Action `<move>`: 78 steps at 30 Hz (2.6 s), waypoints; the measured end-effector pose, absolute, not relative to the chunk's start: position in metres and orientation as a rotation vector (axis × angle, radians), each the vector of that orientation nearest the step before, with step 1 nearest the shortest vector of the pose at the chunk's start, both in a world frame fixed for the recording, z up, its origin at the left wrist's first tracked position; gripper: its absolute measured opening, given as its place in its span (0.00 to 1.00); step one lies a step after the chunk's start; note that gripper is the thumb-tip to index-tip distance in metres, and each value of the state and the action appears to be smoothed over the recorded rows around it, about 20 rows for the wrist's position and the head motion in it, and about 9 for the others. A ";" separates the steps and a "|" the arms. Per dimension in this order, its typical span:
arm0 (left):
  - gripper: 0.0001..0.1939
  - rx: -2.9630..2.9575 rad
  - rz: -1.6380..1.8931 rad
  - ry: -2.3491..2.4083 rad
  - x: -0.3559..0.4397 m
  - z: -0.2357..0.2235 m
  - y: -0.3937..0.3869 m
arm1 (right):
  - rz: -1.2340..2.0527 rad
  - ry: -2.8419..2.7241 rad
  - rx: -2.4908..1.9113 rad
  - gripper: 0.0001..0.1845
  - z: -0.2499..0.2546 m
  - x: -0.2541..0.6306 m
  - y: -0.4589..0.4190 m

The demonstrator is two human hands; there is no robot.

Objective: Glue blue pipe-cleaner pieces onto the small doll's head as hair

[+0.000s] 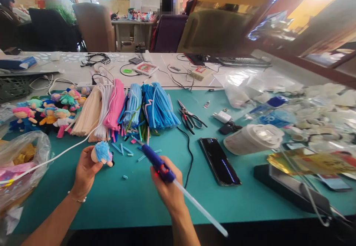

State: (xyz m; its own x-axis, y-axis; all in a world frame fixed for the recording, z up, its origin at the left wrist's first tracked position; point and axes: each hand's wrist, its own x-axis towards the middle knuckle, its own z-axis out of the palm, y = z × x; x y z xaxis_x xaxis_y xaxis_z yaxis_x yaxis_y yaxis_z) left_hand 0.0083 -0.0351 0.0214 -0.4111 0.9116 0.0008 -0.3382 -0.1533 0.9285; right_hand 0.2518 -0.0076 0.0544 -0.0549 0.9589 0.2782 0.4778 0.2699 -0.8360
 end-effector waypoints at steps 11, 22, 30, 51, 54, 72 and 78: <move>0.27 0.777 1.735 1.134 0.008 0.016 -0.034 | 0.768 -1.968 -0.976 0.08 0.078 0.203 -0.029; 0.27 0.788 1.738 1.134 0.007 0.014 -0.033 | 0.733 -1.992 -0.971 0.09 0.078 0.200 -0.027; 0.27 0.784 1.731 1.134 0.006 0.014 -0.033 | 0.720 -2.001 -1.000 0.11 0.080 0.200 -0.027; 0.29 0.757 1.722 1.147 0.007 0.018 -0.031 | 0.742 -2.008 -1.023 0.10 0.077 0.201 -0.029; 0.29 0.751 1.725 1.150 0.007 0.020 -0.031 | 0.751 -2.018 -1.024 0.10 0.077 0.202 -0.028; 0.27 0.721 1.692 1.069 0.005 0.028 -0.029 | 1.036 -1.834 -1.063 0.10 0.075 0.202 -0.030; 0.27 0.728 1.692 1.074 0.004 0.030 -0.028 | 1.264 -1.349 -1.241 0.16 0.070 0.219 -0.034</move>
